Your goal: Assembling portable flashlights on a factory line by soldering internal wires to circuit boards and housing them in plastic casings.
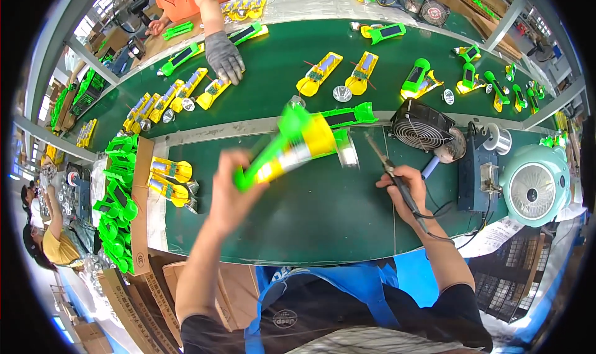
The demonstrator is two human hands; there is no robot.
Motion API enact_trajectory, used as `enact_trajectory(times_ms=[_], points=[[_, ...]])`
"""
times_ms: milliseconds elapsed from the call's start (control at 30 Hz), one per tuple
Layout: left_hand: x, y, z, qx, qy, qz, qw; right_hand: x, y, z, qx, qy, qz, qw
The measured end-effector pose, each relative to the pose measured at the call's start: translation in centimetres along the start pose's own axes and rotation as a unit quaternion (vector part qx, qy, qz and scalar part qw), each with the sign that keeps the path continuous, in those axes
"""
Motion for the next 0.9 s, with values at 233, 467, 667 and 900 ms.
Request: enact_trajectory(times_ms=[233, 467, 667, 900], points=[[12.5, 13.8, 0.2, -0.193, 0.104, -0.034, 0.975, 3.3, 7.4, 4.3, -0.031, -0.018, -0.154, 0.987], [11.7, 16.2, 4.3, -0.182, 0.346, 0.016, 0.920, 2.8, 8.4, 5.9, 0.094, -0.087, -0.205, 0.970], [7.9, 23.0, 13.2, 0.151, 0.207, 0.059, 0.965, 2.1, 2.7, -1.1, 0.079, -0.149, -0.094, 0.981], [9.4, 27.7, 17.3, 0.174, 0.165, -0.080, 0.968, 0.4, 2.3, -0.6, 0.071, -0.069, -0.021, 0.995]])
Point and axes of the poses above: each hand's wrist, its own y-axis towards the middle knuckle, its own z-axis out of the palm, x = y × z, the point moved 4 cm from there along y, towards the middle knuckle, and after that the axes turned 13 degrees about -y, right-handed, at the moved point
